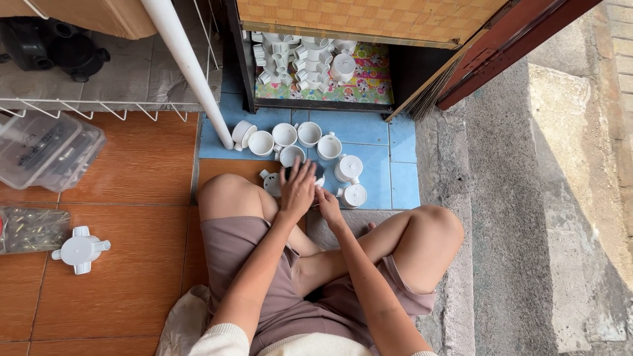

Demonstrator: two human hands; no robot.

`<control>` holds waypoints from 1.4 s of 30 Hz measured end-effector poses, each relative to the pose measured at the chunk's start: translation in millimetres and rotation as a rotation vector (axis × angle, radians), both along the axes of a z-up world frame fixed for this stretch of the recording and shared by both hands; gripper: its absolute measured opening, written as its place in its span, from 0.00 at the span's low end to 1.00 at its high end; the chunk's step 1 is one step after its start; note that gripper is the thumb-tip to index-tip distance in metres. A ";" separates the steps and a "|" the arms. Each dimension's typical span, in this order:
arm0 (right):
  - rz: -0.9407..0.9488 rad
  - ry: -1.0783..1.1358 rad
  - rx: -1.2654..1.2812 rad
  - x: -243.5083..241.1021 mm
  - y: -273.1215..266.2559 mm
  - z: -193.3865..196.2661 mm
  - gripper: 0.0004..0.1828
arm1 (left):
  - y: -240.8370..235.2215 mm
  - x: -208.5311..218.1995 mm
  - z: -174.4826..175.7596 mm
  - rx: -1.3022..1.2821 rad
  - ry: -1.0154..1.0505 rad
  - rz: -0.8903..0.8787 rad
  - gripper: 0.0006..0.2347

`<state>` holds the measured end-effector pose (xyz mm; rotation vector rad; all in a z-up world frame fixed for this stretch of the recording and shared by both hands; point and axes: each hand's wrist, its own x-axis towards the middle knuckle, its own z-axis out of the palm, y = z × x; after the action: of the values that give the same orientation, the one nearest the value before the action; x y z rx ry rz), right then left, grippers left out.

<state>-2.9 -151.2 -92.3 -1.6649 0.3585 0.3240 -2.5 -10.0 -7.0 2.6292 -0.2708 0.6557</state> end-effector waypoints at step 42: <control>0.123 -0.030 -0.072 -9.7 4.3 30.5 0.26 | 10.5 5.8 7.0 -0.189 0.097 0.133 0.13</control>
<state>-12.6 -146.9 -61.8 -1.7644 0.2485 0.3813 3.4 0.4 0.0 2.5023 -0.0040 0.5642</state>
